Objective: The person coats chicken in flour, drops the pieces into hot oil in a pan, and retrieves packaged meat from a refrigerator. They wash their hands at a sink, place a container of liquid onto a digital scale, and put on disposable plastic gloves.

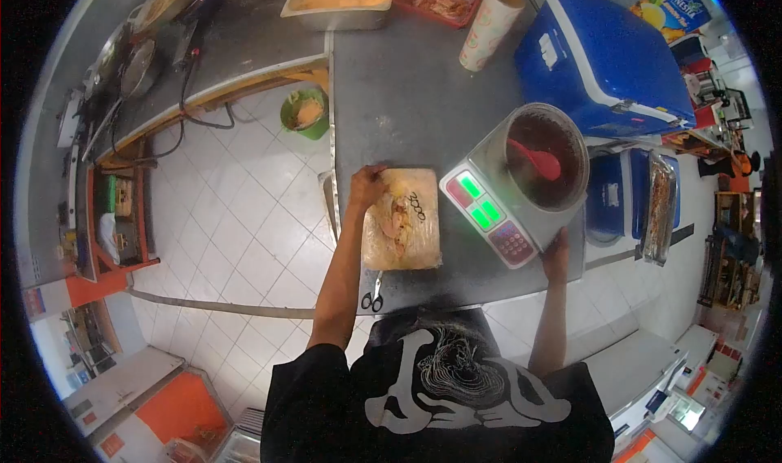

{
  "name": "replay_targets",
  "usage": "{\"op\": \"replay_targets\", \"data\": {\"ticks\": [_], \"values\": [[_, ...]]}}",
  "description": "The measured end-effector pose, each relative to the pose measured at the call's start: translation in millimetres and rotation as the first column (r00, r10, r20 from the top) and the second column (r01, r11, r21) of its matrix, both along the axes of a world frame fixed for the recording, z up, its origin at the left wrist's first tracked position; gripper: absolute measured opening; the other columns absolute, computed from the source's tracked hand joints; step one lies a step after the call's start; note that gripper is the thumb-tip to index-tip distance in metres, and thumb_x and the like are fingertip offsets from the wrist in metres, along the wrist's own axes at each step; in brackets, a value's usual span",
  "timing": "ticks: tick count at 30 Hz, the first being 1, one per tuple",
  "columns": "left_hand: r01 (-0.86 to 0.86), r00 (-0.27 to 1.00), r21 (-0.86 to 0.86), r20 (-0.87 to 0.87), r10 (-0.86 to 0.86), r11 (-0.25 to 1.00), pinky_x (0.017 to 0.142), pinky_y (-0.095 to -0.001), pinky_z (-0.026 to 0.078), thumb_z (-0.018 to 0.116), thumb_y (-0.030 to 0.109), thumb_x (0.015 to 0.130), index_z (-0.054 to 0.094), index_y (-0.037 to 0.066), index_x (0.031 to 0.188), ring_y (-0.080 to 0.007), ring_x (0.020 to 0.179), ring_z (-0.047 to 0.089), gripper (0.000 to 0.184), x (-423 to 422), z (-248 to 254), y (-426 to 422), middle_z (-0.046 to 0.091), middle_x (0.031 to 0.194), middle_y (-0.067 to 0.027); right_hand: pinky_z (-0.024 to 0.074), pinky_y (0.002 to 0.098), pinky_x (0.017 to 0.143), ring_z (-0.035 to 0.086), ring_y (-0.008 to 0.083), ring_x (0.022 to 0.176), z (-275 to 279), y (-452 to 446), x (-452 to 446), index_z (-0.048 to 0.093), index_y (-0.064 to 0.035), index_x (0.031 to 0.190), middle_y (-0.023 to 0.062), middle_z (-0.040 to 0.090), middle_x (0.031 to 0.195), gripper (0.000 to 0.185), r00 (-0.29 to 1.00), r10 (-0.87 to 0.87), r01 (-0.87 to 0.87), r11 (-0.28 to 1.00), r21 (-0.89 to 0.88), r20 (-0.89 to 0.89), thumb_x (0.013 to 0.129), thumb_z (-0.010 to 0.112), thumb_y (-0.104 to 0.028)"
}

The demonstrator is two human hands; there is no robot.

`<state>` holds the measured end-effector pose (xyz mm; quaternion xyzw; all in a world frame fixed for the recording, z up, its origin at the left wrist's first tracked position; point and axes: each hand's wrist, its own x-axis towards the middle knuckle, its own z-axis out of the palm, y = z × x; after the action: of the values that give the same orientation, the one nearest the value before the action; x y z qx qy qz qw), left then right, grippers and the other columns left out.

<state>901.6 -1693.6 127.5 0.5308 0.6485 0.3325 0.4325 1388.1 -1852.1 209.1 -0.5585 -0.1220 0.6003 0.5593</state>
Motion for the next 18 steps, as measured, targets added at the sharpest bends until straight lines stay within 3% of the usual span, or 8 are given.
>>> {"op": "replay_targets", "data": {"ticks": [1,4,7,9,12,16,18], "values": [[-0.009,1.0,-0.003,0.012,0.009,1.0,0.075,-0.0291,0.051,0.07,0.004,0.069,0.067,0.003,0.104,-0.0186,0.08,0.064,0.035,0.0,8.2,-3.8,0.068,0.091,-0.012,0.0238,0.0415,0.111,0.031,0.0251,0.135,-2.2,-1.5,3.0,0.026,-0.0059,0.144,0.0085,0.032,0.147,0.063,1.0,-0.001,0.001,1.0,0.008,-0.004,0.097,0.036,-0.046],[-0.028,0.999,0.009,0.033,0.028,1.0,0.075,-0.0289,0.051,0.073,0.004,0.066,0.066,0.003,0.107,-0.0184,0.079,0.064,0.042,0.1,13.5,-18.8,0.068,0.093,-0.0114,0.0358,0.0492,0.102,0.038,0.0263,0.13,-21.0,-3.2,10.4,0.031,-0.0122,0.143,0.0085,0.037,0.144,0.065,0.964,0.099,-0.107,0.994,0.018,0.247,0.094,0.043,-0.053],[-0.055,0.996,0.037,0.067,0.052,0.998,0.075,-0.0279,0.051,0.074,0.005,0.067,0.064,0.002,0.109,-0.0175,0.081,0.063,0.044,-5.3,-8.4,-37.5,0.067,0.092,-0.0108,0.0351,0.0488,0.101,0.04,0.0264,0.128,-11.6,1.2,0.4,0.03,-0.0137,0.144,0.0077,0.034,0.146,0.067,0.998,0.05,-0.052,0.998,-0.035,-0.036,0.092,0.046,-0.054],[-0.092,0.983,0.02,0.159,0.088,0.996,0.075,-0.0276,0.051,0.075,0.006,0.068,0.063,0.0,0.11,-0.0171,0.082,0.063,0.044,-6.6,-18.8,-48.8,0.067,0.091,-0.0107,0.035,0.0485,0.099,0.042,0.0271,0.125,-27.6,5.9,-3.1,0.03,-0.0148,0.143,0.0066,0.035,0.145,0.069,0.997,0.074,-0.075,0.996,-0.052,-0.022,0.09,0.049,-0.055],[-0.054,0.993,-0.044,0.101,0.059,0.998,0.077,-0.0281,0.05,0.075,0.008,0.071,0.062,0.0,0.113,-0.0175,0.086,0.063,0.044,-9.9,13.0,-61.6,0.066,0.096,-0.0111,0.0354,0.0485,0.097,0.045,0.0277,0.121,-30.2,20.7,-15.7,0.028,-0.0161,0.144,0.0065,0.039,0.142,0.073,0.991,0.123,-0.121,0.992,-0.043,0.05,0.088,0.052,-0.056],[-0.021,0.951,-0.187,0.3,0.077,0.982,0.084,-0.0297,0.048,0.069,0.007,0.077,0.06,0.001,0.118,-0.018,0.095,0.061,0.042,-21.6,16.6,-77.6,0.065,0.105,-0.0113,0.0368,0.0492,0.095,0.047,0.0271,0.118,-9.6,52.4,-60.1,0.024,-0.017,0.145,0.0084,0.043,0.135,0.074,0.966,0.105,-0.078,0.99,-0.122,0.237,0.088,0.055,-0.053],[-0.006,0.947,-0.194,0.313,0.068,0.981,0.087,-0.0294,0.047,0.065,0.005,0.079,0.059,0.002,0.12,-0.0177,0.099,0.059,0.041,-25.8,21.9,-87.8,0.063,0.109,-0.0112,0.0392,0.0474,0.093,0.049,0.0266,0.116,-8.0,64.2,-75.4,0.021,-0.0166,0.145,0.0096,0.044,0.134,0.075,0.978,0.115,-0.1,0.991,-0.091,0.176,0.088,0.057,-0.049]]}}
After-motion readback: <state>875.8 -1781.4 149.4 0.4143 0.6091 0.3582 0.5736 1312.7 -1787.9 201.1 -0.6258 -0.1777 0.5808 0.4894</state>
